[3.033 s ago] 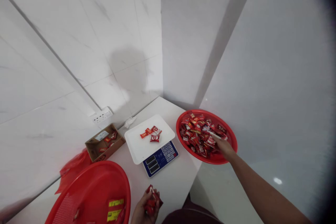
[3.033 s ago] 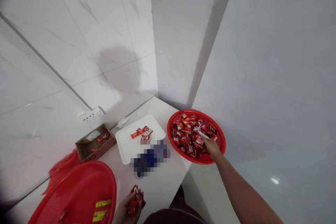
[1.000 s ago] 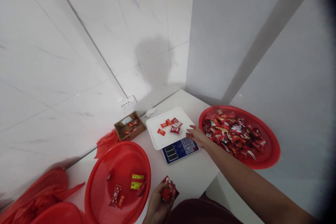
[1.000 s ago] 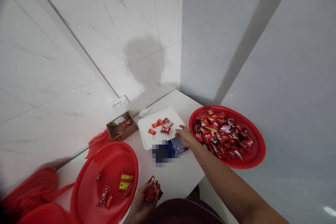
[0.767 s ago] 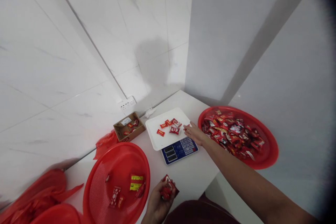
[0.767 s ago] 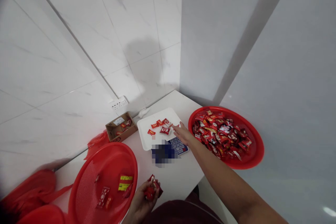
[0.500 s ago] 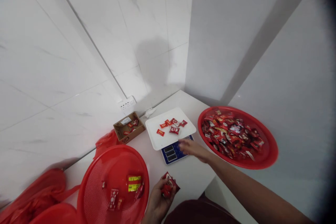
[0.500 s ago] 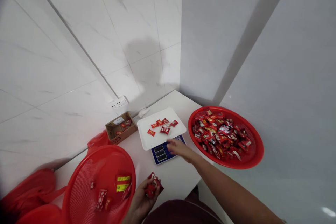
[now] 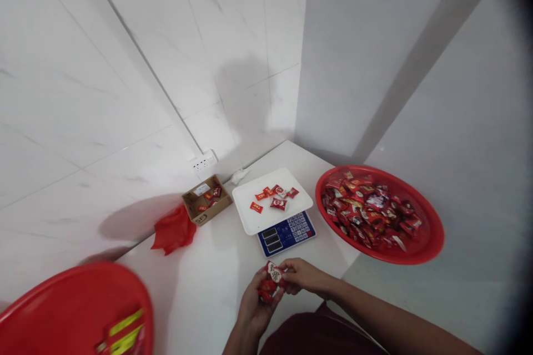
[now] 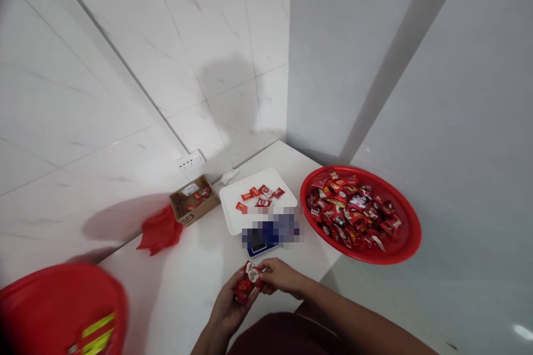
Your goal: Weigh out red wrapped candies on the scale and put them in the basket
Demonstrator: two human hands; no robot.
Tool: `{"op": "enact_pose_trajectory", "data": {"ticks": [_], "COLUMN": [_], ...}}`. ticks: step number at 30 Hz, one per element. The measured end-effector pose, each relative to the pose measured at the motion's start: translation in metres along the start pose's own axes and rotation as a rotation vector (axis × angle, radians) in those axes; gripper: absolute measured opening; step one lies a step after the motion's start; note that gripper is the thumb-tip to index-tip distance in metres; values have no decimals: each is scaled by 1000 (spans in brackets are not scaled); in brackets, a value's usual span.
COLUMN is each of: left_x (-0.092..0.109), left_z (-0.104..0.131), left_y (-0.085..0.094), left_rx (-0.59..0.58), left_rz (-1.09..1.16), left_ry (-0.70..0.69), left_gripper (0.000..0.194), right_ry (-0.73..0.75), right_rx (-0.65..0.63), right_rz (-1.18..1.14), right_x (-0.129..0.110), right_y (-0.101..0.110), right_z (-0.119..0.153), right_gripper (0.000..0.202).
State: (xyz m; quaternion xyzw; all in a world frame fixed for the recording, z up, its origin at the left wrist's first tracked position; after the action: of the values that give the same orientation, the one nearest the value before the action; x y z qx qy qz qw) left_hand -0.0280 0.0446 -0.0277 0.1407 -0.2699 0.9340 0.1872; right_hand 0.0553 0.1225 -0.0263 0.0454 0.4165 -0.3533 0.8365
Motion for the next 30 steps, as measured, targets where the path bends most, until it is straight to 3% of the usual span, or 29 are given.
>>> {"op": "enact_pose_trajectory", "data": {"ticks": [5,11,15,18,20,24,28,30], "left_x": [2,10,10,5,0,-10,-14,-15], "left_z": [1,0,2,2,3,3,6,7], "left_y": [17,15,6,-4,-12,-19,-16,-9], "left_rx": [156,34,-33,-94,-170,-266,-354,-343], "left_rz": [72,145,158,171,177,145,65,20], "left_ry": [26,-7,-29,-33,-29,0,10,6], "left_gripper": [10,13,10,10,18,17,16,18], "right_ry": [12,88,68,167,277,305,307,273], "right_rx": [138,203,156,47,57,199,219,215], "right_rz": [-152,-226,-101,244,489,664,580,479], "right_x": [-21,-65,-55,-45,-42,-31,-26,-22], "right_y": [26,45,23,-13,-30,-32,-25,-20], "right_z": [-10,-22,-10,5,14,15,13,12], "right_gripper": [29,49,50,37,33,30,24,16]}}
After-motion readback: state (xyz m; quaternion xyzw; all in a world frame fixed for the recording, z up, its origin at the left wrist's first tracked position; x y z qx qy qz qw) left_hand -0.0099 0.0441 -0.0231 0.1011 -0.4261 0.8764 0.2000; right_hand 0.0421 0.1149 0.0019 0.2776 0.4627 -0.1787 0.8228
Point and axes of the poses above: each hand's wrist, its own z-axis away from the middle knuckle, its own y-axis out of the back of the hand, x = y × z, the point moved 8 cm from there along -z, towards the middle knuckle, and after that the axes turned 5 degrees about -y, right-handed, at the moved point
